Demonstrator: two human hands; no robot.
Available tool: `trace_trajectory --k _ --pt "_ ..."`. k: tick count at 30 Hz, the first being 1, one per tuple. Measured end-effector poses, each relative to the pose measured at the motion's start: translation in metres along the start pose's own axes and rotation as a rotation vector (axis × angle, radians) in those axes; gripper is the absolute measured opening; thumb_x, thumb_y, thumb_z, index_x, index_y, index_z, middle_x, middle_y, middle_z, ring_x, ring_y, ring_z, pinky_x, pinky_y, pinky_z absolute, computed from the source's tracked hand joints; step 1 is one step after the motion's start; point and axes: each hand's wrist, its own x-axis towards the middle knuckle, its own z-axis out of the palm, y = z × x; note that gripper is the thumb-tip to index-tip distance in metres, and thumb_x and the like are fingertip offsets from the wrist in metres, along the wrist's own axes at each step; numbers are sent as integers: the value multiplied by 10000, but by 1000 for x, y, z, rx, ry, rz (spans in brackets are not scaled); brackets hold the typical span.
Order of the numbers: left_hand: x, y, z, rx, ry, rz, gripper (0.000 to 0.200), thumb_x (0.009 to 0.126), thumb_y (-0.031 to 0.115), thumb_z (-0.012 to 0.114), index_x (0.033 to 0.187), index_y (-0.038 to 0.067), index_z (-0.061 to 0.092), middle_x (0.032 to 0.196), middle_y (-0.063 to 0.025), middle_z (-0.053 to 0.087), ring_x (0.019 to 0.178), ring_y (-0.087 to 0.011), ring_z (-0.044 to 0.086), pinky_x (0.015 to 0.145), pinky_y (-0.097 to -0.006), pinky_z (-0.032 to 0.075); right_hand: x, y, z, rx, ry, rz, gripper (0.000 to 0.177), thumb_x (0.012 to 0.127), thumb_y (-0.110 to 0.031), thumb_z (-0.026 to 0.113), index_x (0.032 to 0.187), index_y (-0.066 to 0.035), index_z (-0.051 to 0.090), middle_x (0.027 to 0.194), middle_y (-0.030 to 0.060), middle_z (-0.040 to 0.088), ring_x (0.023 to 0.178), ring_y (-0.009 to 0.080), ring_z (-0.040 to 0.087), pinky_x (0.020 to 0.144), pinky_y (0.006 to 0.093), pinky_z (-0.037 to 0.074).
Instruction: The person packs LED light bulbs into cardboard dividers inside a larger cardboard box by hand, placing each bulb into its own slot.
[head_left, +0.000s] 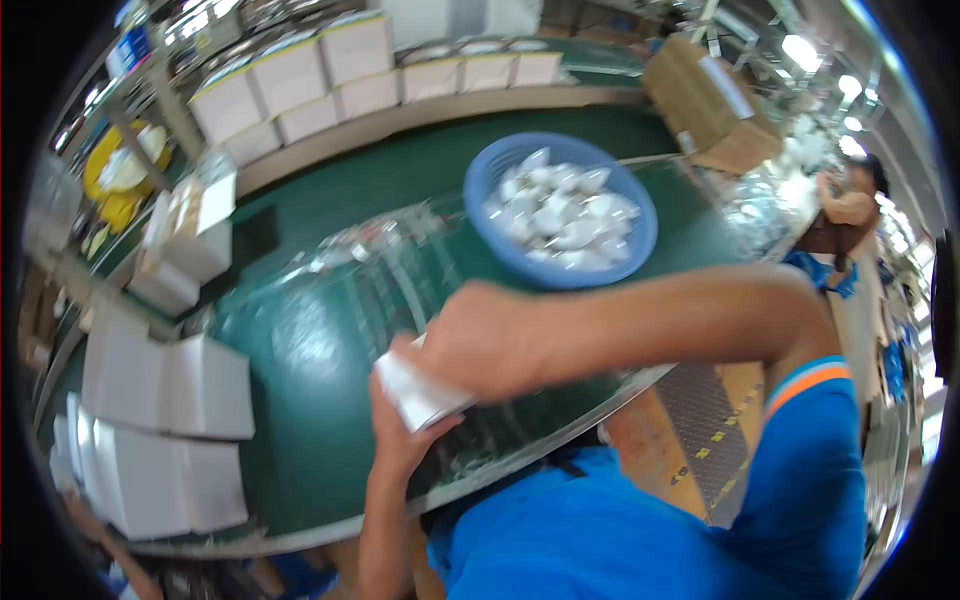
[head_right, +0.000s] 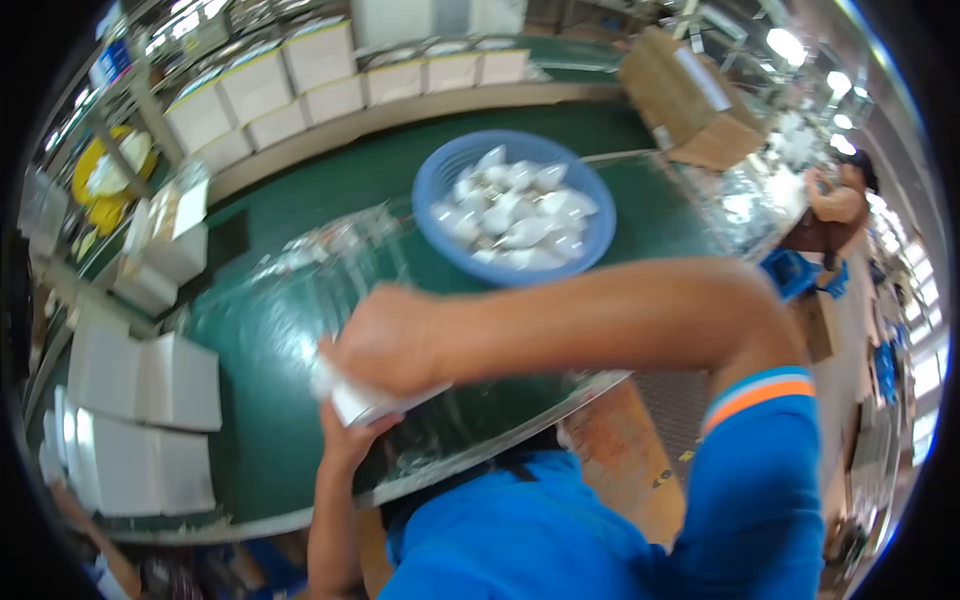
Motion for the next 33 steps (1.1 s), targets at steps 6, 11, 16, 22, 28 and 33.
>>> trace_trajectory --k 6,11,16,22,28,33 --pt "-1 24 0 151 28 52 1174 469 214 956 1420 10 299 1305 -171 443 1189 -361 476 1006 -431 402 22 37 -30 192 168 201 502 758 -41 588 1256 -61 534 905 211 673 831 399 649 719 472 503" --pt "-34 22 -18 214 -29 36 1215 480 244 955 1444 0 258 1370 -192 407 1236 -366 453 1015 -461 380 -9 5 -9 -79 884 -406 309 686 -55 625 995 -54 623 763 107 615 627 289 592 550 397 466" --pt "-59 76 -38 484 162 232 1029 564 218 895 1397 -2 332 1335 -215 400 1241 -358 422 998 -455 377 -84 -28 18 -43 309 -601 138 736 -160 646 830 -62 623 789 49 589 690 180 604 557 259 479" --pt "-61 115 -33 688 41 650 415 663 52 731 1068 45 642 1028 -138 621 996 -308 620 838 -397 494 -76 -21 72 157 590 -451 227 787 -118 596 969 16 616 982 142 609 924 268 619 786 353 515" --pt "-34 133 -8 754 3 694 336 722 6 661 1053 56 689 1066 -112 667 1007 -297 643 834 -417 520 -76 -19 76 174 645 -331 353 811 -94 591 1134 47 588 1107 174 626 996 300 620 893 397 483" --pt "-14 146 -13 927 -332 354 521 667 85 728 1177 101 627 1207 -115 612 1132 -342 560 951 -511 408 -72 -5 81 82 495 -232 346 788 -261 668 1086 -100 595 1002 70 584 972 247 584 928 442 408"
